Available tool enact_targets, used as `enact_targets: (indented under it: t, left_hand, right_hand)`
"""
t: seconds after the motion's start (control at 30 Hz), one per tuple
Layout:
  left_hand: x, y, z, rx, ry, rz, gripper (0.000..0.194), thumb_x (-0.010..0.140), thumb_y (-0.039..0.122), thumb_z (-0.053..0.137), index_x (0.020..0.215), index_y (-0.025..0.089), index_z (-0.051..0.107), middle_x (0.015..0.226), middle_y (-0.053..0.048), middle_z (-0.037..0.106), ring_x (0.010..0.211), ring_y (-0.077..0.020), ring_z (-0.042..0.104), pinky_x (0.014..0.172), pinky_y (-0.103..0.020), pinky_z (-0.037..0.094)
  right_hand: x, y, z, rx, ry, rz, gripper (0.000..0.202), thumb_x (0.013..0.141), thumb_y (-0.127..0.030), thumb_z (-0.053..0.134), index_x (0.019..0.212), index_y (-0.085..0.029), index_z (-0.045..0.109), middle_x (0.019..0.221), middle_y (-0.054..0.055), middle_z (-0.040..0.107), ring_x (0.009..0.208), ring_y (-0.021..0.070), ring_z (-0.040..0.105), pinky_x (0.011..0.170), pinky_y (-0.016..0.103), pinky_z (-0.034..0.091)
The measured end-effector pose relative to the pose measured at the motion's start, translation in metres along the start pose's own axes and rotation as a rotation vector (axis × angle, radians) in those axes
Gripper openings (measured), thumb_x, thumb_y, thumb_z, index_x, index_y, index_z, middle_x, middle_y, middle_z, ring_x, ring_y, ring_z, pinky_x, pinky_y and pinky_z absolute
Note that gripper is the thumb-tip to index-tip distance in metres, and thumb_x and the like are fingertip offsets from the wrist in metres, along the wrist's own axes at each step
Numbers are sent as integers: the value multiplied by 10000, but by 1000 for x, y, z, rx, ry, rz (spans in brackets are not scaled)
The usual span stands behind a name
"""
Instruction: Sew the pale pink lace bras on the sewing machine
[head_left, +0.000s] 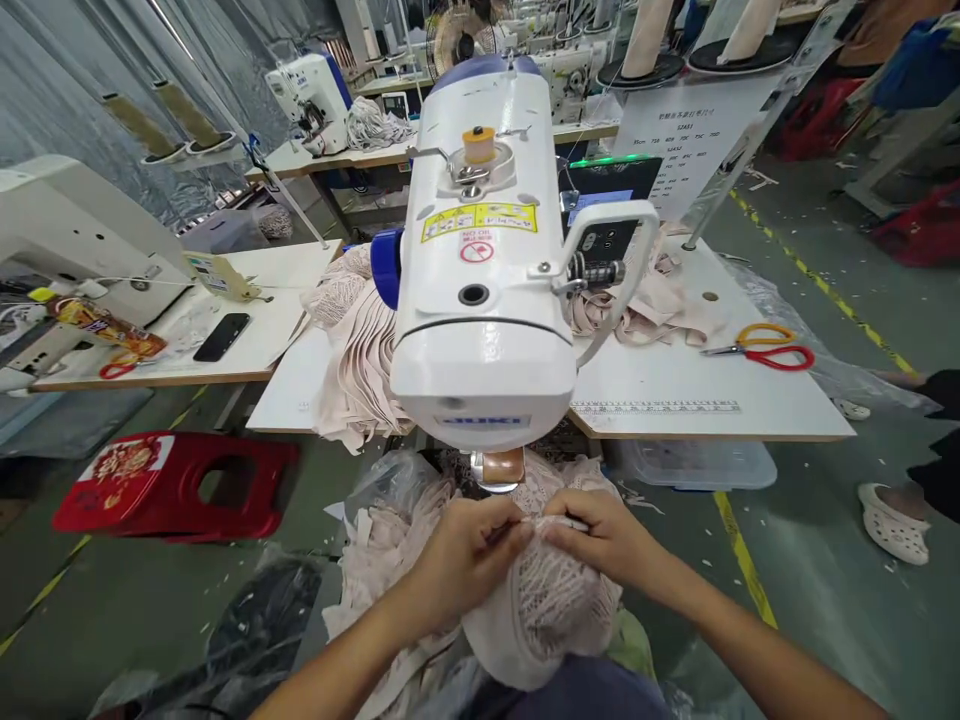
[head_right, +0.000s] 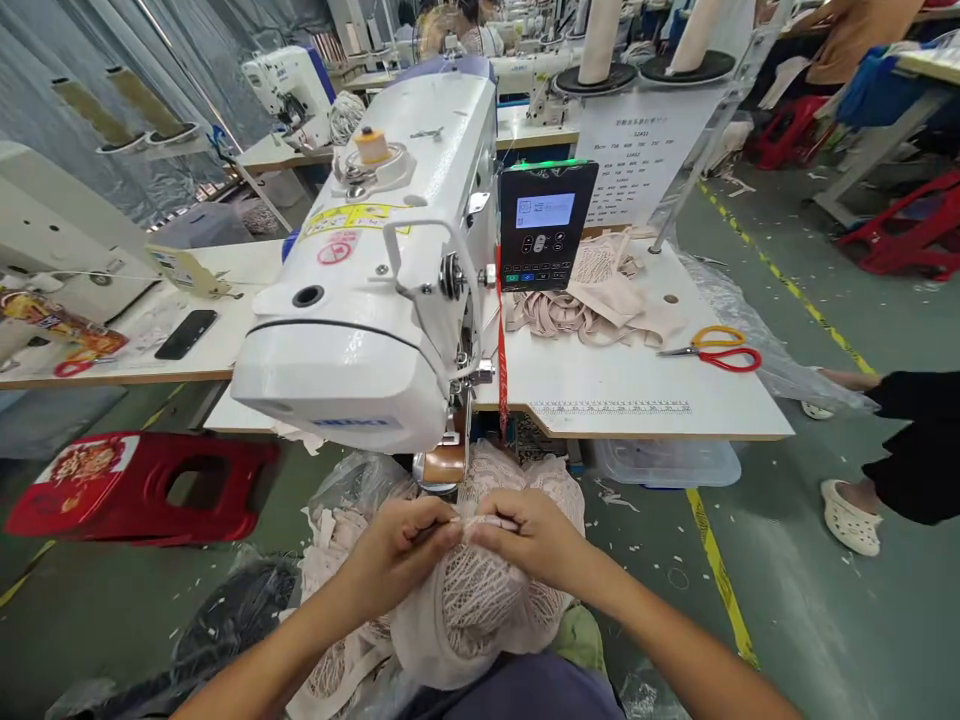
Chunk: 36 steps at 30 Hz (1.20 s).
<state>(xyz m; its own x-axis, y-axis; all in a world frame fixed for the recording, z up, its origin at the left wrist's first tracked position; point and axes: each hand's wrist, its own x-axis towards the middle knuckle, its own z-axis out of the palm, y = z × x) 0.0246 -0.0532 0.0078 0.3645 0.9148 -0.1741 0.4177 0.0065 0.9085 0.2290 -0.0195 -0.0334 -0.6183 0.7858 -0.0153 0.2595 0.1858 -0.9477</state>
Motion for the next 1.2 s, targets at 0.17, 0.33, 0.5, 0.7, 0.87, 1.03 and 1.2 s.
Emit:
enact_targets:
  t: [0.17, 0.33, 0.5, 0.7, 0.87, 1.03, 1.2]
  left_hand:
    - [17, 8, -29, 114, 134, -106, 365, 864, 415, 528, 597, 165, 526, 540, 30, 435, 532, -96, 369, 507, -230, 253]
    - [26, -3, -46, 123, 248, -192, 369, 798, 433, 615, 548, 180, 518, 480, 33, 417, 500, -103, 379, 460, -217, 268]
    - [35, -11, -49, 204, 362, -113, 235, 789, 389, 605, 643, 206, 627, 500, 4, 545, 598, -171, 559, 502, -225, 427]
    - [43, -12, -53, 204, 393, -16, 221, 761, 434, 622, 765, 217, 665, 667, -42, 690, 862, -254, 667, 728, -319, 562]
    - [40, -8, -51, 210, 409, 5, 222, 751, 433, 622, 695, 219, 599, 782, -64, 719, 949, -272, 660, 848, -366, 550]
    - [36, -3, -54, 214, 387, -32, 206, 777, 414, 620, 708, 220, 615, 582, -20, 621, 880, -264, 663, 815, -349, 541]
    - [35, -11, -57, 276, 429, -56, 190, 781, 377, 617, 692, 210, 599, 518, 5, 555, 664, -212, 603, 611, -288, 496]
  right_hand:
    - [23, -14, -11, -84, 104, 49, 500, 923, -629, 454, 730, -188, 587, 659, 2, 597, 608, 139, 529, 574, 246, 386]
    - [41, -13, -17, -41, 111, 130, 364, 899, -503, 504, 713, -197, 572, 730, 27, 640, 681, 179, 588, 594, 267, 419]
    - [50, -12, -21, -35, 151, 139, 300, 864, -464, 530, 688, -221, 547, 701, 21, 623, 704, 213, 594, 626, 298, 451]
    - [57, -2, -24, -73, 131, 112, 344, 867, -557, 568, 796, -238, 675, 702, 27, 652, 729, 234, 624, 671, 327, 518]
    - [56, 2, -26, -55, 115, 132, 379, 862, -593, 572, 851, -236, 696, 749, 48, 671, 798, 264, 647, 769, 383, 537]
    - [45, 20, -18, 88, 37, 205, 636, 807, -723, 553, 1182, -215, 626, 1078, 118, 680, 1060, 331, 632, 873, 433, 517]
    - [26, 60, 3, 302, -356, 131, 976, 625, -887, 579, 1303, -184, 551, 1254, 164, 605, 1196, 336, 549, 993, 442, 446]
